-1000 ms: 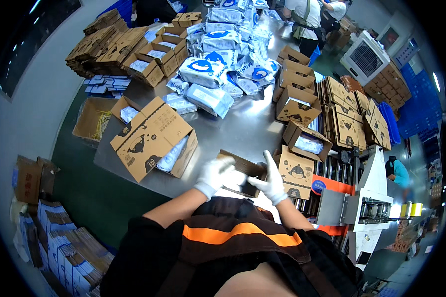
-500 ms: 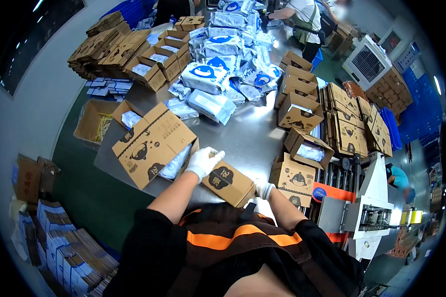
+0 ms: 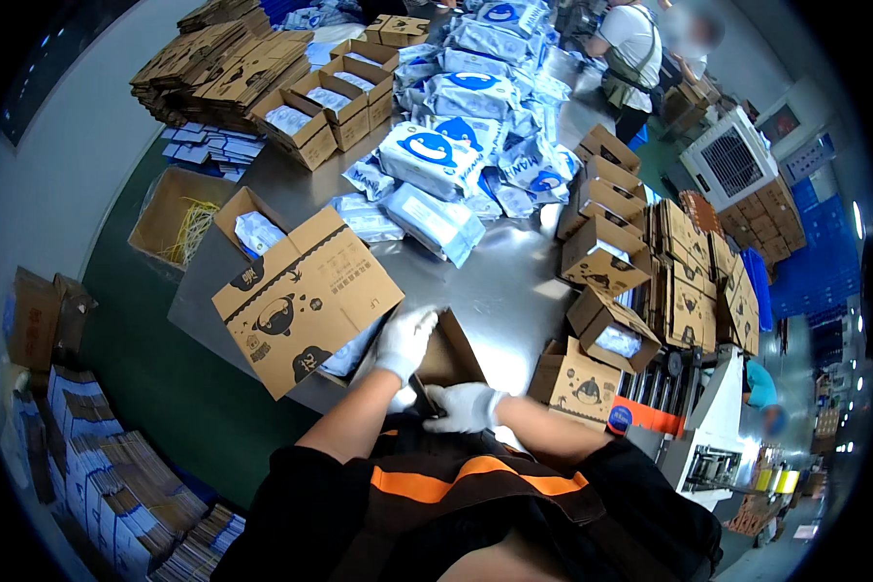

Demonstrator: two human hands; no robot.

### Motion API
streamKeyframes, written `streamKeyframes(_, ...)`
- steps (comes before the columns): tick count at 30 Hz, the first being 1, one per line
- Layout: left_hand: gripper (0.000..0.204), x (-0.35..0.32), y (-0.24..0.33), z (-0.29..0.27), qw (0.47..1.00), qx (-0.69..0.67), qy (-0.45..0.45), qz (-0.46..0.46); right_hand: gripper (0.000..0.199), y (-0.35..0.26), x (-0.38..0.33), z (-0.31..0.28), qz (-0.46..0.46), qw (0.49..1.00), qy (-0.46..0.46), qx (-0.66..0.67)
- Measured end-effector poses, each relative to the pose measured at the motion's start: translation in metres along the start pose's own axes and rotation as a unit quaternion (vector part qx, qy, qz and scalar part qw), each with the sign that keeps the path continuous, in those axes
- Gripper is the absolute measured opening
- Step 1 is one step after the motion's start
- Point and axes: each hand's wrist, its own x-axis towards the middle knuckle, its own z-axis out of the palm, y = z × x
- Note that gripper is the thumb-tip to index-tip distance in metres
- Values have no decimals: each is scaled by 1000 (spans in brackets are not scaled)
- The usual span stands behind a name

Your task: The person places white packaged items into cardboard boxes on a conveyor belt. They fold the box flaps and seal the boxes using a tape dispenser. The sealed boxes are then moved along the conveyor belt.

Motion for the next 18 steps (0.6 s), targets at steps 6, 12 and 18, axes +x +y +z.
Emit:
streamKeyframes(6, 26, -4, 8, 6, 999, 36, 32, -22, 85, 40, 117, -264, -30, 844, 506, -178)
streamKeyframes(12, 27, 4, 25, -2, 995, 59, -35, -76, 124, 78, 179, -330, 196, 913, 320, -157)
streamKeyframes(18, 33, 4, -7, 9, 1000, 4, -10, -30, 94, 73, 49, -222, -185, 804, 336, 455)
